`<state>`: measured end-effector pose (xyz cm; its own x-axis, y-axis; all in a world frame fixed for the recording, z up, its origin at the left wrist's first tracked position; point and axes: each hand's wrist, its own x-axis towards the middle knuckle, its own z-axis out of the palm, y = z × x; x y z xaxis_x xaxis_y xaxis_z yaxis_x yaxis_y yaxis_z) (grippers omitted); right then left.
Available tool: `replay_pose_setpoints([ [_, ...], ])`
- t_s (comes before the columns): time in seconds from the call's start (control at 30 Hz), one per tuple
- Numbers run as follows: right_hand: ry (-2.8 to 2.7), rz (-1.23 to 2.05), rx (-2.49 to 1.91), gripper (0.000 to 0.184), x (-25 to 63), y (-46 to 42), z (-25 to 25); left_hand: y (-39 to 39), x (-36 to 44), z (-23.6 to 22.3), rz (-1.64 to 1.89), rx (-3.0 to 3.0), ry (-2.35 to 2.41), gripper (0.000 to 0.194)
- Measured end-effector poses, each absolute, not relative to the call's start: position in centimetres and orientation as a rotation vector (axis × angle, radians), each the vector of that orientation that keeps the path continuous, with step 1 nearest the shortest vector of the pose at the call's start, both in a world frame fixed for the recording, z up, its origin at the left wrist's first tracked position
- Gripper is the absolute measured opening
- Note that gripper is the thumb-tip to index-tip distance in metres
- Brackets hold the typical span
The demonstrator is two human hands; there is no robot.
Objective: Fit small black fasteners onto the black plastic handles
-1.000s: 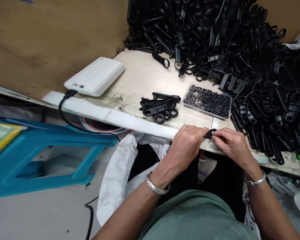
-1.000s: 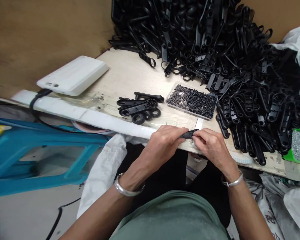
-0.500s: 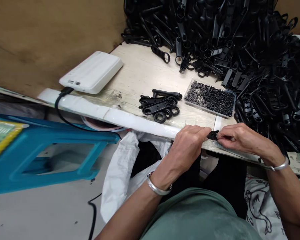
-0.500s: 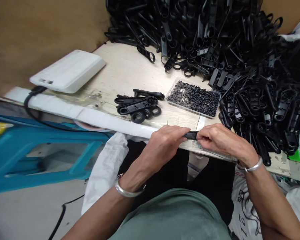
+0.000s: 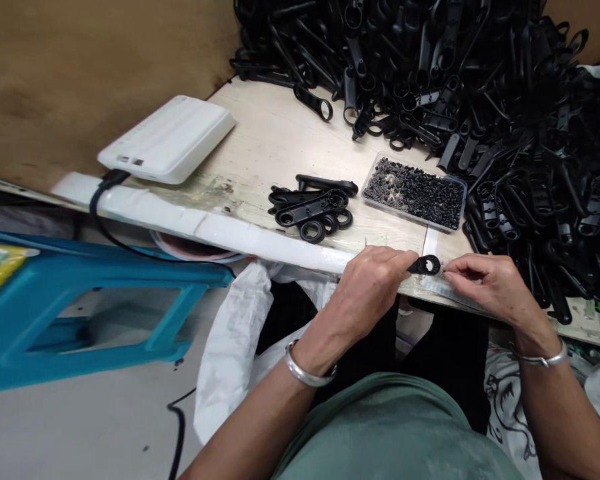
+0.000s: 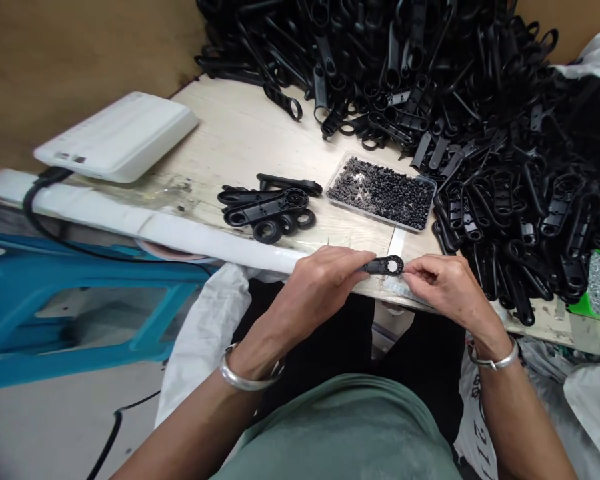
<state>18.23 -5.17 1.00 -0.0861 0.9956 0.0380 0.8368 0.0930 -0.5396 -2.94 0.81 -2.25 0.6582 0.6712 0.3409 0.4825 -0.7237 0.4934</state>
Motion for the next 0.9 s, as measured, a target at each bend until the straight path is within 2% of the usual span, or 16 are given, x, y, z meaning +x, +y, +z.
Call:
replay_pose_setpoints([
  [0.2,-1.922,0.578,-1.818,0.012,17.4,-5.6,0.1,0.8,-2.9,-2.5,0.733,2.523,0.903,0.014],
  [0.9,-1.852,0.787,-1.874,0.022,16.7,-4.7,0.4,1.1,-3.0,-2.6,0.75,2.522,0.849,0.012],
])
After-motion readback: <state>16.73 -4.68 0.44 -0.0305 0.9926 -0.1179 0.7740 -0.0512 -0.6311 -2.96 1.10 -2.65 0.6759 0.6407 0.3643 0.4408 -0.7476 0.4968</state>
